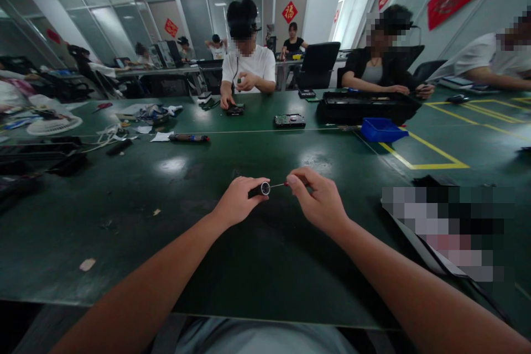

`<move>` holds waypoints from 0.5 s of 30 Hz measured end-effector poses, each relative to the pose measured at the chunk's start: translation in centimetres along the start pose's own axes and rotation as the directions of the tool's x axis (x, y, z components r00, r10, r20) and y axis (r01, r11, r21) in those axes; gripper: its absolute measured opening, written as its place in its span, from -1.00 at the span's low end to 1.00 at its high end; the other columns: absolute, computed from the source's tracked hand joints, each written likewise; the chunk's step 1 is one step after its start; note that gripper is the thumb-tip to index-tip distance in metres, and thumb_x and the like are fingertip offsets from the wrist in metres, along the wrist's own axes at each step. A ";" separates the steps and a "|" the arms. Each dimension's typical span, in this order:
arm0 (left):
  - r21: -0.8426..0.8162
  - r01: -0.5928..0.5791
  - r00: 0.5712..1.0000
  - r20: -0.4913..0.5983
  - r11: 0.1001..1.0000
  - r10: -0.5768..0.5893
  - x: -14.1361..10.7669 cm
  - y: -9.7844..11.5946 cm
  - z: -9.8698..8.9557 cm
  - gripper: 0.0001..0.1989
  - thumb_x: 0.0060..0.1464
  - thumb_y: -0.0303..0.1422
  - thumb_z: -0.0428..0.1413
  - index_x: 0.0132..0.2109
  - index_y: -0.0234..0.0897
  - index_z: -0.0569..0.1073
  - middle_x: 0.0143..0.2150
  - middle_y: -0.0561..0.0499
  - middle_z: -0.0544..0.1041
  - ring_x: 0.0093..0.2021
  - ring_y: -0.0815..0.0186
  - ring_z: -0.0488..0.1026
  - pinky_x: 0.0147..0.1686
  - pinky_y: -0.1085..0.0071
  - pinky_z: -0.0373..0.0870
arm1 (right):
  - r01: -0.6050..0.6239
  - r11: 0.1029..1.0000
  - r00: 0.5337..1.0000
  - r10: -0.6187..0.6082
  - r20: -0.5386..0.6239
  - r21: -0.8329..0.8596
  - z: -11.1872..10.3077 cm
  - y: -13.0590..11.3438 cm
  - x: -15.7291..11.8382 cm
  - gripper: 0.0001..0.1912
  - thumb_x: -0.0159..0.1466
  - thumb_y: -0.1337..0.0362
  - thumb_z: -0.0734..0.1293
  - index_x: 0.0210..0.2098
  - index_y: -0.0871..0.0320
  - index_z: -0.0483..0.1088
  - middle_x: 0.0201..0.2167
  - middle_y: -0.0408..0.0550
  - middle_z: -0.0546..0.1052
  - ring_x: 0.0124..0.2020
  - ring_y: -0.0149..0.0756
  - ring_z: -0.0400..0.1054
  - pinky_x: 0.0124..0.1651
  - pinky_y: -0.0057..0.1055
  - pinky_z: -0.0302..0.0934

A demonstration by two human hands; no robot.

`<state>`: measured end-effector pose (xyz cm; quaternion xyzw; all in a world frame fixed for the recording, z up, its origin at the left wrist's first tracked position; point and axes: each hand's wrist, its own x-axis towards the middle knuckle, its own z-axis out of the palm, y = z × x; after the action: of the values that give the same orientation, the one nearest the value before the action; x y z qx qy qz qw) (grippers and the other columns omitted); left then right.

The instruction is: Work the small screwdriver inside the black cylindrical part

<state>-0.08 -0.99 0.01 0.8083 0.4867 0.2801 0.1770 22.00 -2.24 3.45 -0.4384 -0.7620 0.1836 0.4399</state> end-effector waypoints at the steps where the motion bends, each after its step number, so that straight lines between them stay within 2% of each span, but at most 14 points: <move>1: 0.000 -0.001 1.000 -0.001 1.000 0.001 0.0 0.0 0.0 -0.61 0.19 -0.30 0.22 0.16 -0.08 0.47 0.02 0.01 0.58 -0.01 0.15 0.46 0.08 0.13 0.32 | -0.022 1.000 1.000 0.022 -0.007 -0.011 0.0 0.0 0.0 -0.74 0.40 0.13 0.21 -0.31 0.08 0.45 -0.52 -0.14 0.50 -0.51 -0.31 0.37 -0.39 -0.36 0.18; 3: 0.002 -0.004 1.000 -0.002 1.000 0.004 -0.1 0.0 0.0 -0.61 0.19 -0.30 0.22 0.16 -0.07 0.47 0.02 0.01 0.58 -0.01 0.15 0.46 0.07 0.13 0.32 | -0.045 0.999 0.999 0.045 -0.026 -0.023 0.1 0.1 0.0 -0.73 0.41 0.11 0.20 -0.26 0.07 0.46 -0.52 -0.14 0.52 -0.55 -0.32 0.34 -0.43 -0.36 0.14; 7: 0.008 0.008 1.000 -0.010 1.000 -0.008 -0.1 -0.1 -0.1 -0.61 0.20 -0.29 0.22 0.17 -0.08 0.46 0.01 0.01 0.58 -0.03 0.15 0.46 0.06 0.14 0.32 | -0.037 0.999 0.999 0.037 -0.014 -0.012 0.1 0.1 -0.1 -0.75 0.41 0.20 0.17 -0.03 0.08 0.40 -0.39 -0.09 0.56 -0.48 -0.28 0.38 -0.39 -0.35 0.16; 11: 0.010 0.006 1.000 0.003 1.000 -0.006 -0.1 0.1 -0.2 -0.61 0.19 -0.32 0.22 0.16 -0.11 0.47 0.02 0.01 0.58 -0.02 0.16 0.45 0.07 0.14 0.31 | -0.078 0.997 0.997 0.078 0.019 0.002 0.0 0.1 0.0 -0.73 0.43 0.16 0.14 -0.16 0.09 0.44 -0.46 -0.11 0.51 -0.45 -0.27 0.39 -0.36 -0.33 0.16; 13: 0.012 0.009 1.000 0.009 1.000 -0.009 0.0 0.1 -0.3 -0.62 0.19 -0.32 0.22 0.15 -0.12 0.47 0.01 0.01 0.58 -0.03 0.16 0.45 0.06 0.15 0.31 | -0.113 0.993 0.994 0.113 0.013 0.032 0.1 0.2 0.1 -0.74 0.42 0.16 0.16 -0.12 0.09 0.43 -0.44 -0.11 0.52 -0.44 -0.26 0.40 -0.34 -0.32 0.19; 15: 0.014 0.025 1.000 0.001 1.000 -0.025 0.0 0.2 -0.3 -0.62 0.19 -0.32 0.22 0.16 -0.11 0.47 0.00 0.00 0.58 -0.04 0.15 0.45 0.06 0.15 0.32 | -0.154 0.979 0.988 0.157 -0.007 0.136 0.3 0.4 0.2 -0.77 0.39 0.16 0.21 -0.06 0.09 0.40 -0.38 -0.08 0.55 -0.39 -0.25 0.43 -0.31 -0.30 0.25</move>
<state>-0.14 -1.08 0.32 0.8035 0.4986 0.2741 0.1751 21.94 -1.85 3.13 -0.4675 -0.7073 0.2646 0.4594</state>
